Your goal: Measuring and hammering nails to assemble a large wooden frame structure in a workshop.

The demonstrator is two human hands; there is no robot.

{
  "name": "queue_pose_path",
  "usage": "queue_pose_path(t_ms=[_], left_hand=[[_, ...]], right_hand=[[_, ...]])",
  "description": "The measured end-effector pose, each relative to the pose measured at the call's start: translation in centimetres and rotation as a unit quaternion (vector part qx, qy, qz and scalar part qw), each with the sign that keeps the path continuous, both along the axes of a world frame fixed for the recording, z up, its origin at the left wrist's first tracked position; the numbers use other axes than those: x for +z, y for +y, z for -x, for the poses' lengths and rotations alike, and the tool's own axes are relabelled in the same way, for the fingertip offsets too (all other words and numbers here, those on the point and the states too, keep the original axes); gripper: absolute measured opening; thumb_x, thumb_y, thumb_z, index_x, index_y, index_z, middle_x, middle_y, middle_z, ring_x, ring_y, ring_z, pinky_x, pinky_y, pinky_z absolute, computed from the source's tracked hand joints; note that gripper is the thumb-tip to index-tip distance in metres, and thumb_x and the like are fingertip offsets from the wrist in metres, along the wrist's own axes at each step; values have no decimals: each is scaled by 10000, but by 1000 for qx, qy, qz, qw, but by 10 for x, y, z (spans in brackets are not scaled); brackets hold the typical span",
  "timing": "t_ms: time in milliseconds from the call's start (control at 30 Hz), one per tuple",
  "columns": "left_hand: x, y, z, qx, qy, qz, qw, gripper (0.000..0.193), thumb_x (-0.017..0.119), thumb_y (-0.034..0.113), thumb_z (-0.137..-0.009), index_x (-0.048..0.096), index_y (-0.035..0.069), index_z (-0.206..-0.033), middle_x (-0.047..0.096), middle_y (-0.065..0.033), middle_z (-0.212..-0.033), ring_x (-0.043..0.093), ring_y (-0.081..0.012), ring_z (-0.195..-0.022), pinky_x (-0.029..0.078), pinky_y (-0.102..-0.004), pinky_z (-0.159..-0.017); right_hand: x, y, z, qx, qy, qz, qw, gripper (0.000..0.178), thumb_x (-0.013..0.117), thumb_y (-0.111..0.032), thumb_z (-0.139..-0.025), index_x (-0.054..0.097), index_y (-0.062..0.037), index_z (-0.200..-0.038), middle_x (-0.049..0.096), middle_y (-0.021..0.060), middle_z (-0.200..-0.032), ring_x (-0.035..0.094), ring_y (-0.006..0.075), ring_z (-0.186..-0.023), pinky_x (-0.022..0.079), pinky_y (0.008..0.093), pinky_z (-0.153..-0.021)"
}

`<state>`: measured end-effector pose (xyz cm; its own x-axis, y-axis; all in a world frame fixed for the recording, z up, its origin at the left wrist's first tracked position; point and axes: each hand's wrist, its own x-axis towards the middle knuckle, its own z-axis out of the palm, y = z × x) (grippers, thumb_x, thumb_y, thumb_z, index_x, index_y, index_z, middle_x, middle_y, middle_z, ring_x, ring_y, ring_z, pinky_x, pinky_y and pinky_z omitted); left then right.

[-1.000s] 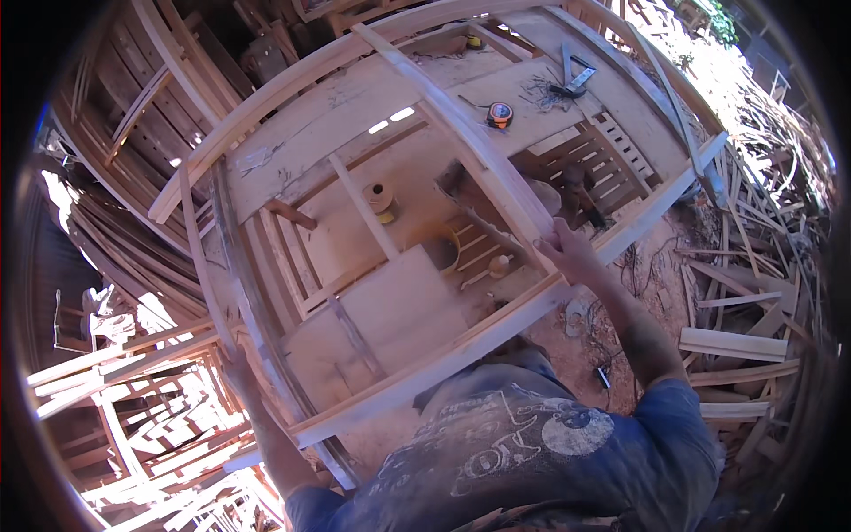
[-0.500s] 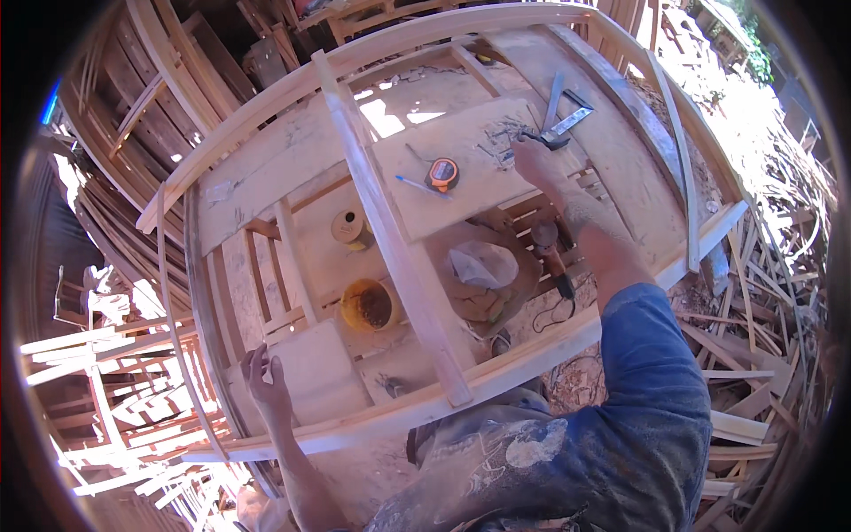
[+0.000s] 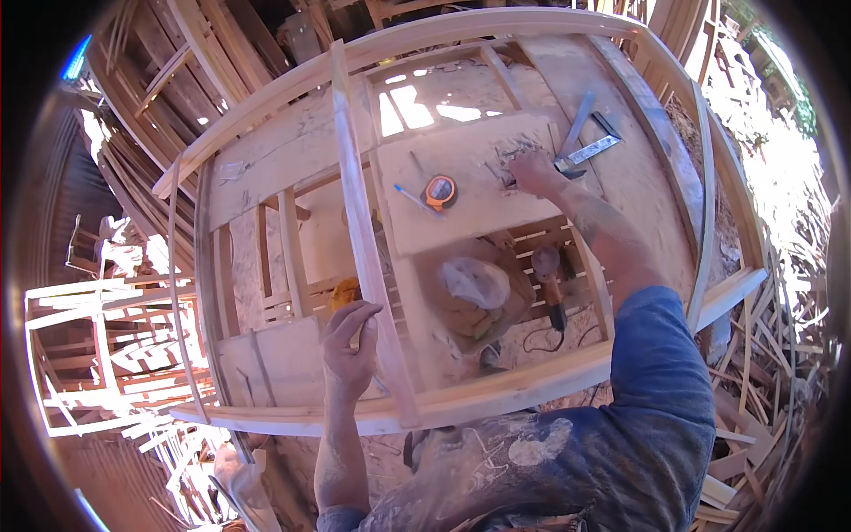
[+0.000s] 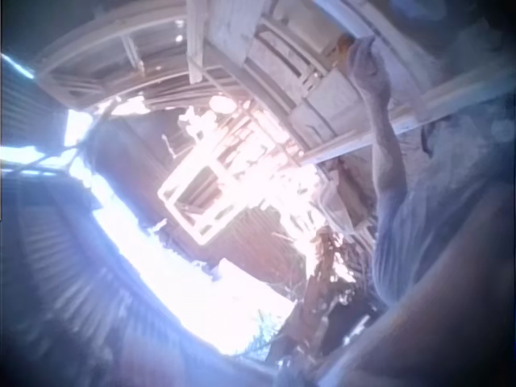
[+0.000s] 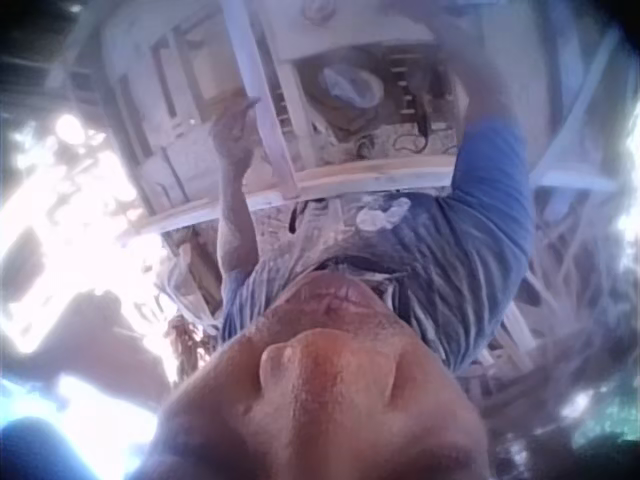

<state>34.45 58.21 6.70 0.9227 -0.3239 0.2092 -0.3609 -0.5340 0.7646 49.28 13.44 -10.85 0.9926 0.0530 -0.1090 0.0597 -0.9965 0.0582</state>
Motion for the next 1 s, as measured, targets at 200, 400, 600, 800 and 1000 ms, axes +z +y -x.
queue_pose_path(t_ms=[200, 400, 600, 800, 1000], left_hand=[[-6, -55, -8, -90, 103, 56, 989, 181, 581, 16, -908, 712, 1, -1031, 671, -112, -1009, 635, -180, -945, 491, -302, -851], [-21, -83, -10, -123, 135, 68, 981, 195, 569, 12, -907, 708, -16, -1041, 669, -106, -1013, 630, -168, -953, 488, -298, -875], [-42, -108, -20, -142, 266, 150, 942, 216, 542, 29, -940, 685, -40, -1086, 665, -112, -1026, 634, -189, -981, 490, -307, -901], [-82, -141, -52, 59, 429, 513, 742, 347, 482, 221, -1016, 542, -19, -1258, 653, -143, -1018, 650, -248, -983, 523, -348, -908], [-93, -150, -35, 28, 621, 533, 573, 238, 451, 272, -1025, 551, 63, -1076, 528, -54, -795, 495, -172, -672, 410, -279, -581]], right_hand=[[2, -6, -6, 62, -32, 3, 998, 185, 599, -112, -800, 707, -37, -929, 709, 176, -924, 697, 340, -925, 541, 459, -817], [15, -4, 6, 73, -10, -8, 997, 181, 613, -136, -790, 709, -41, -910, 708, 177, -918, 692, 333, -938, 531, 473, -842], [0, -22, -3, 1, -63, -78, 995, 201, 632, -186, -785, 706, -35, -894, 709, 169, -911, 691, 331, -902, 532, 450, -803], [87, 40, 29, -54, -12, -427, 902, 274, 696, -272, -786, 704, -15, -882, 711, 138, -842, 685, 304, -792, 522, 401, -743], [113, 56, 63, 7, 31, -457, 889, 278, 688, -282, -812, 700, -17, -895, 697, 150, -801, 679, 313, -770, 520, 400, -729]])
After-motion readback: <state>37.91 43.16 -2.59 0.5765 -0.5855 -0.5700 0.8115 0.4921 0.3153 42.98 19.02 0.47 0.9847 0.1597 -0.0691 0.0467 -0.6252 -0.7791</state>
